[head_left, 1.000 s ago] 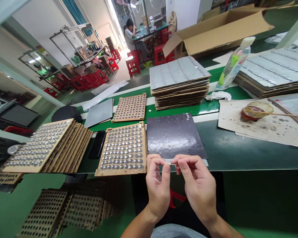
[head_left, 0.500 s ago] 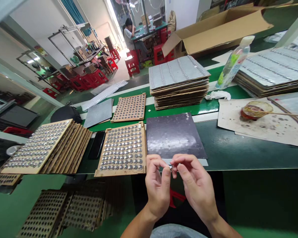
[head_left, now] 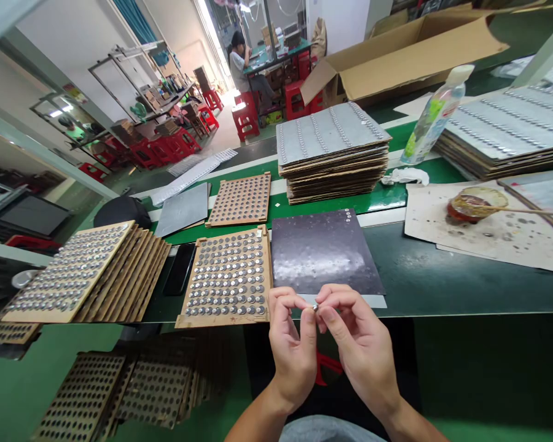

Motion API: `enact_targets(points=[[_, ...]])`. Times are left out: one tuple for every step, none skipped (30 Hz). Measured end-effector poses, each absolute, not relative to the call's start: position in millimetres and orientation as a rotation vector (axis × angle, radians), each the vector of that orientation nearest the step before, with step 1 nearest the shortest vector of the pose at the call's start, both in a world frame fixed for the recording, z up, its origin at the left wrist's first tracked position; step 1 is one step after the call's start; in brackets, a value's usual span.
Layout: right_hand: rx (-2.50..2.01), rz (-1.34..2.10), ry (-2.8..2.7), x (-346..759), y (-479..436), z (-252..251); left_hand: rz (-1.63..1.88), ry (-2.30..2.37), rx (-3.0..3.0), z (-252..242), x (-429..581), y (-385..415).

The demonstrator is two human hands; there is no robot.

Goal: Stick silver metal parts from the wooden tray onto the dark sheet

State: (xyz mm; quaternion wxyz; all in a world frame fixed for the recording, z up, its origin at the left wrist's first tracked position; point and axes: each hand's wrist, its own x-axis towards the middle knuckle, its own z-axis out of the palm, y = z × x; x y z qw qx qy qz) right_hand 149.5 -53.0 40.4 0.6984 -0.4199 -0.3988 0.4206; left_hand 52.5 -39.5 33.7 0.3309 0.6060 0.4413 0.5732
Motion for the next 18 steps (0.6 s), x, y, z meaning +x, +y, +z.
enact_targets(points=[[-0.945,0.928,-0.893,149.2,-53.0,41.2,1.497,1.16,1.585,33.6,52.6,-39.9],[-0.947,0.926,-0.891,149.0,-53.0,41.7,1.494,1.16,1.582,33.5,52.6,-40.1],[-0.943,0.931,-0.882,148.8,-52.9,41.9,1.488,1.158,1.574,33.4,52.7,-40.2],[-0.935,0.939,-0.869,148.7,-52.9,41.7,1.483,1.155,1.563,33.4,52.8,-40.2],[-0.924,0.948,-0.851,148.7,-52.9,41.4,1.479,1.152,1.552,33.3,52.9,-40.1],[-0.912,0.959,-0.833,148.7,-52.9,41.0,1.478,1.149,1.542,33.2,52.9,-39.9],[-0.901,0.969,-0.815,148.8,-52.9,40.6,1.478,1.146,1.535,33.1,52.8,-39.7],[-0.893,0.98,-0.799,148.9,-52.9,40.3,1.479,1.141,1.532,33.0,52.6,-39.5],[-0.887,0.989,-0.782,149.1,-52.9,40.1,1.48,1.137,1.529,33.1,52.5,-39.4],[-0.882,0.997,-0.767,149.3,-52.9,40.1,1.479,1.131,1.528,33.2,52.3,-39.4],[-0.88,1.003,-0.756,149.5,-53.0,40.2,1.477,1.125,1.527,33.4,52.2,-39.5],[-0.879,1.008,-0.748,149.7,-53.0,40.3,1.476,1.121,1.526,33.7,52.1,-39.7],[-0.878,1.011,-0.742,149.8,-53.0,40.5,1.476,1.118,1.524,33.9,52.1,-39.9],[-0.876,1.012,-0.74,150.0,-53.1,40.6,1.475,1.116,1.524,34.2,52.2,-40.0],[-0.874,1.012,-0.74,150.1,-53.3,40.8,1.474,1.116,1.524,34.4,52.3,-40.0],[-0.874,1.012,-0.743,150.2,-53.5,40.9,1.474,1.114,1.526,34.5,52.4,-39.8],[-0.875,1.011,-0.747,150.3,-53.9,41.0,1.475,1.114,1.527,34.6,52.4,-39.5],[-0.876,1.008,-0.756,150.4,-54.4,41.2,1.479,1.113,1.529,34.7,52.3,-39.0]])
